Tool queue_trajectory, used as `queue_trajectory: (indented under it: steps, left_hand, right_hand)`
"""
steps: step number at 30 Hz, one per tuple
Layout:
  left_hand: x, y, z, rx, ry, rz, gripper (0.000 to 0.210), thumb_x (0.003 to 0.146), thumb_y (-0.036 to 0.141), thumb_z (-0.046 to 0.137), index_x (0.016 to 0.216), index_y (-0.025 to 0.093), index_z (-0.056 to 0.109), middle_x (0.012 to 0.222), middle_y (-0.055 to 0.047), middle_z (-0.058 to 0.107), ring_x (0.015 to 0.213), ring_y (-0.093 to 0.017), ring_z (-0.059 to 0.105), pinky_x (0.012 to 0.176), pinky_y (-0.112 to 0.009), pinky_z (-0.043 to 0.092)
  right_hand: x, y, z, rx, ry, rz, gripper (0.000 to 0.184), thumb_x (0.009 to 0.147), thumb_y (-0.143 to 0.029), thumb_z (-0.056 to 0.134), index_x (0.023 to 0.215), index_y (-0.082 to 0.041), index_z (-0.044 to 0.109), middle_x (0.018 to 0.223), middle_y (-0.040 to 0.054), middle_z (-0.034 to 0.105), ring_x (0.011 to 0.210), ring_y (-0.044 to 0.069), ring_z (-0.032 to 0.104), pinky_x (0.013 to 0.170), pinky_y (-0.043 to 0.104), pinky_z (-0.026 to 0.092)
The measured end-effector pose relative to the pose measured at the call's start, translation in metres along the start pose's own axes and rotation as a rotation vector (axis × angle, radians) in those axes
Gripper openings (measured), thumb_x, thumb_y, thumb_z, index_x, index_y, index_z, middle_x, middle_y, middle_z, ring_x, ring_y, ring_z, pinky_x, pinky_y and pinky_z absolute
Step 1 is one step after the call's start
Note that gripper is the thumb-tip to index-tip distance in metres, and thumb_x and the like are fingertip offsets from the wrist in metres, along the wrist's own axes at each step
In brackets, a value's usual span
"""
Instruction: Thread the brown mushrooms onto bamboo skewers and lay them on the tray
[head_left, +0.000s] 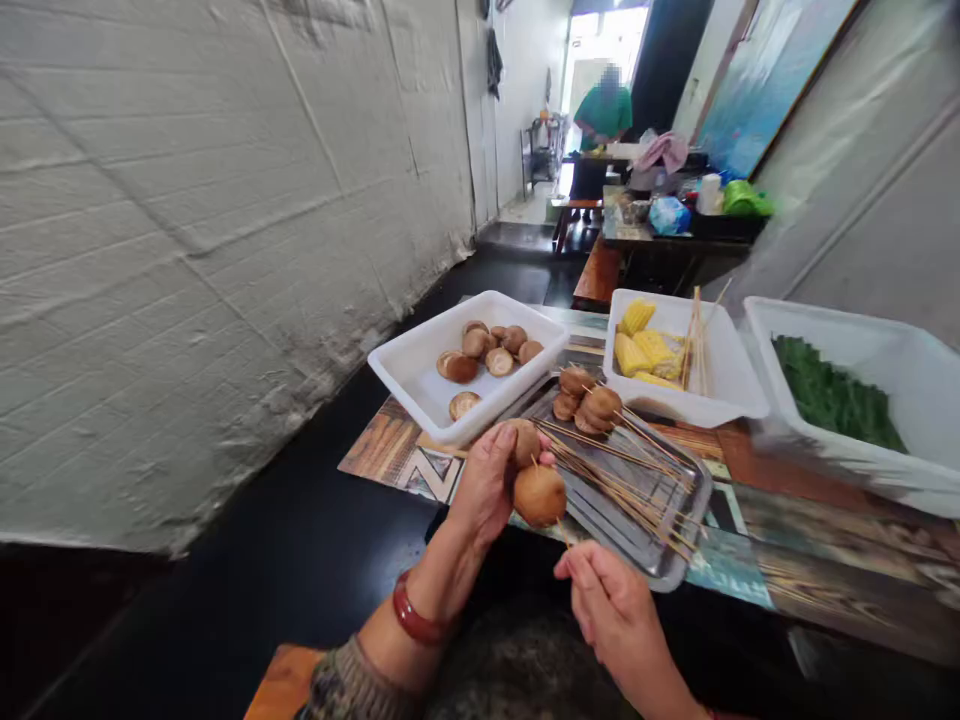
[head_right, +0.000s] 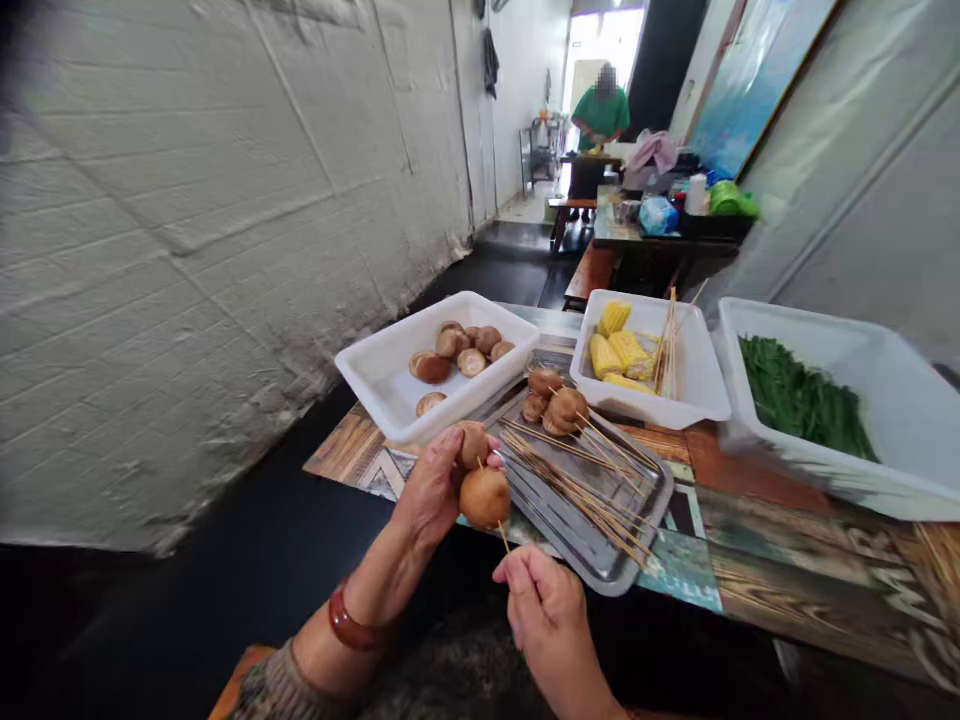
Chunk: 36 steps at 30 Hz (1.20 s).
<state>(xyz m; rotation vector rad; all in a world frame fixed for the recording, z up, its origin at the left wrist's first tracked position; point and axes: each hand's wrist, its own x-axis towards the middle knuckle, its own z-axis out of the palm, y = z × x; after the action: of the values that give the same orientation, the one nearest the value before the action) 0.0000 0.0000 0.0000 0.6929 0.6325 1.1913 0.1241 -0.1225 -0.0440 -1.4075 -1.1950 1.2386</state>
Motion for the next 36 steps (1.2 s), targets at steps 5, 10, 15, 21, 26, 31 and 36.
queue_trajectory:
  steps: [5,10,15,21,26,31,36]
  left_hand:
    - [-0.001,0.004,-0.001,0.016,0.004,-0.007,0.034,0.079,0.044,0.074,0.088,0.012,0.067,0.084,-0.006,0.07,0.068,-0.015,0.065,0.065,-0.027,0.054]
    - [-0.001,0.004,-0.002,0.012,-0.001,-0.018,0.032,0.08,0.043,0.073,0.089,0.012,0.067,0.085,-0.006,0.069,0.069,-0.015,0.065,0.065,-0.026,0.055]
    - [0.0,0.004,-0.001,0.022,0.0,-0.012,0.033,0.08,0.043,0.073,0.088,0.012,0.067,0.084,-0.006,0.069,0.069,-0.015,0.065,0.065,-0.025,0.055]
    - [0.0,0.003,-0.002,0.02,0.012,-0.03,0.033,0.078,0.044,0.075,0.087,0.013,0.067,0.085,-0.006,0.07,0.07,-0.016,0.065,0.065,-0.026,0.055]
    - [0.0,0.003,-0.001,0.019,0.025,-0.034,0.034,0.077,0.044,0.075,0.087,0.012,0.067,0.084,-0.007,0.07,0.071,-0.016,0.065,0.064,-0.026,0.055]
    - [0.0,0.004,-0.002,0.023,0.02,-0.029,0.033,0.078,0.044,0.075,0.085,0.012,0.067,0.084,-0.007,0.07,0.071,-0.016,0.065,0.064,-0.026,0.055]
    - [0.0,0.005,-0.003,0.027,0.018,-0.029,0.032,0.079,0.043,0.074,0.088,0.013,0.067,0.085,-0.007,0.071,0.071,-0.016,0.066,0.065,-0.026,0.055]
  right_hand:
    - [0.0,-0.008,0.0,-0.006,0.002,-0.011,0.055,0.093,-0.066,0.041,0.075,-0.017,0.058,0.039,-0.0098,0.034,0.034,0.007,0.03,0.036,0.02,0.023]
    - [0.002,-0.005,0.002,0.008,0.004,-0.009,0.053,0.094,-0.064,0.042,0.076,-0.017,0.058,0.04,-0.0094,0.036,0.034,0.007,0.029,0.036,0.02,0.022]
    - [0.003,-0.002,0.002,0.031,0.019,-0.021,0.049,0.096,-0.06,0.043,0.077,-0.017,0.059,0.042,-0.0094,0.035,0.036,0.007,0.031,0.036,0.019,0.022]
    - [0.005,-0.003,0.002,0.039,0.013,-0.028,0.048,0.097,-0.058,0.044,0.077,-0.017,0.059,0.042,-0.0098,0.035,0.035,0.006,0.03,0.036,0.019,0.022]
    - [0.008,-0.007,0.002,0.024,0.021,-0.04,0.048,0.096,-0.059,0.043,0.076,-0.017,0.058,0.042,-0.0095,0.036,0.035,0.007,0.031,0.036,0.019,0.023]
    - [0.01,-0.009,0.004,0.03,0.004,-0.018,0.049,0.096,-0.06,0.042,0.077,-0.018,0.057,0.041,-0.0099,0.036,0.035,0.007,0.031,0.036,0.019,0.022]
    - [0.01,-0.012,0.004,0.018,0.005,-0.024,0.049,0.096,-0.06,0.042,0.077,-0.018,0.057,0.041,-0.0098,0.037,0.034,0.006,0.03,0.035,0.019,0.022]
